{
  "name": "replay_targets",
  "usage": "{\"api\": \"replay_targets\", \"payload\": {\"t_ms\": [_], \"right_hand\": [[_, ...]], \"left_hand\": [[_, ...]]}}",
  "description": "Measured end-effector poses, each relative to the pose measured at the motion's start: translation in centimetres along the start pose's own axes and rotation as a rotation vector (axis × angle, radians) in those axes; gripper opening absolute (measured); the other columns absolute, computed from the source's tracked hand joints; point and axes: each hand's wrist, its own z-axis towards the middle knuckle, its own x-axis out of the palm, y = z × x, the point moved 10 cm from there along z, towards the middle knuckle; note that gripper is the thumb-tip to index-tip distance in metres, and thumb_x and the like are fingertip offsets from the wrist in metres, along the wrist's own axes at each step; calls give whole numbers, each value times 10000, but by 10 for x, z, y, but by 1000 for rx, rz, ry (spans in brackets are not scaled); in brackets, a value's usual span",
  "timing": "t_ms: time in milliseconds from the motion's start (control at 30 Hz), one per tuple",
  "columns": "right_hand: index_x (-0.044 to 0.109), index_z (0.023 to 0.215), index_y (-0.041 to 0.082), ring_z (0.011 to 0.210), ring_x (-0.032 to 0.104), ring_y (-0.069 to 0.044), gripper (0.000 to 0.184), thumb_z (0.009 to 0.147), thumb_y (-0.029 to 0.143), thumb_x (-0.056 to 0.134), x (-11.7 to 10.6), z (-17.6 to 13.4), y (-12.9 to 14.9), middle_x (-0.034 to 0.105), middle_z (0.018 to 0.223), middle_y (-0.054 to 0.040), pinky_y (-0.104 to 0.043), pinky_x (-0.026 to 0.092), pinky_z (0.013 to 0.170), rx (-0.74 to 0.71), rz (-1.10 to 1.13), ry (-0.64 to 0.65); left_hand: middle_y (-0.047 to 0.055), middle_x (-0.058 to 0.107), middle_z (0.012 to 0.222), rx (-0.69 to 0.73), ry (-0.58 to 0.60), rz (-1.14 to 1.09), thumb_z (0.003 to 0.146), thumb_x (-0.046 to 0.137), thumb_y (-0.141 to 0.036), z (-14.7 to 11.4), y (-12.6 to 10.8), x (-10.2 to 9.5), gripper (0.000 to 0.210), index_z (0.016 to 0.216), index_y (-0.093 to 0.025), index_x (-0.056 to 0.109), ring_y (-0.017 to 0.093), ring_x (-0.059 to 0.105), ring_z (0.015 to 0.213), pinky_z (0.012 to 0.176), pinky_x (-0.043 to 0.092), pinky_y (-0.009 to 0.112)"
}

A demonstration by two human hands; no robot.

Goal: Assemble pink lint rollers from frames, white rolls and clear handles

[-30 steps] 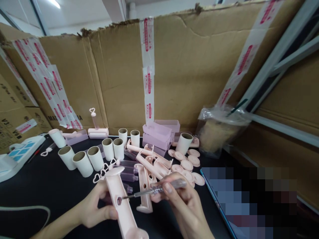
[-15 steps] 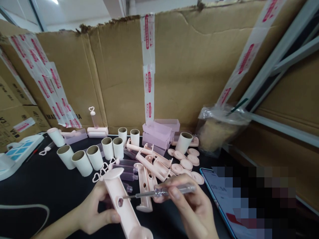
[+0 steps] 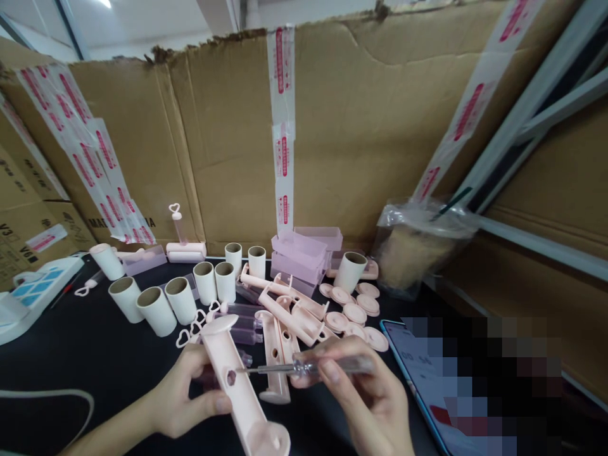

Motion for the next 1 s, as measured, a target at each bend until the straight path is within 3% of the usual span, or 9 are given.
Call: {"api": "replay_targets", "payload": {"t_ms": [300, 667, 867, 1000], "right_hand": [[652, 778, 249, 586, 671, -150, 35, 789, 281, 661, -2, 0, 2, 653, 667, 7, -244, 576, 616, -15, 40, -23], [647, 754, 261, 576, 663, -194, 70, 773, 325, 667, 0, 1, -6, 641, 566, 2, -299, 564, 595, 87, 33, -17], [648, 729, 242, 553, 651, -172, 108, 750, 340, 690, -6, -1, -3, 651, 606, -1, -272, 553, 603, 69, -20, -83], [651, 732, 230, 509, 643, -175, 117, 752, 340, 686, 2, 3, -7, 659, 596, -8, -286, 545, 567, 93, 7, -11]], "left_hand": [[24, 553, 661, 17, -13, 16, 785, 564, -519, -2, -4, -1, 381, 815, -141, 591, 123, 496, 571, 538, 412, 204], [39, 602, 697, 12, 31, -5, 784, 552, -543, 0, -11, 2, 407, 833, -143, 614, 137, 543, 601, 534, 423, 201], [24, 578, 620, 72, -27, 187, 752, 604, -484, 2, -16, -3, 339, 730, -146, 621, 117, 488, 531, 515, 374, 208], [11, 557, 582, 63, 9, 171, 752, 601, -495, 2, -15, 3, 347, 765, -150, 640, 115, 485, 517, 514, 387, 206]]}}
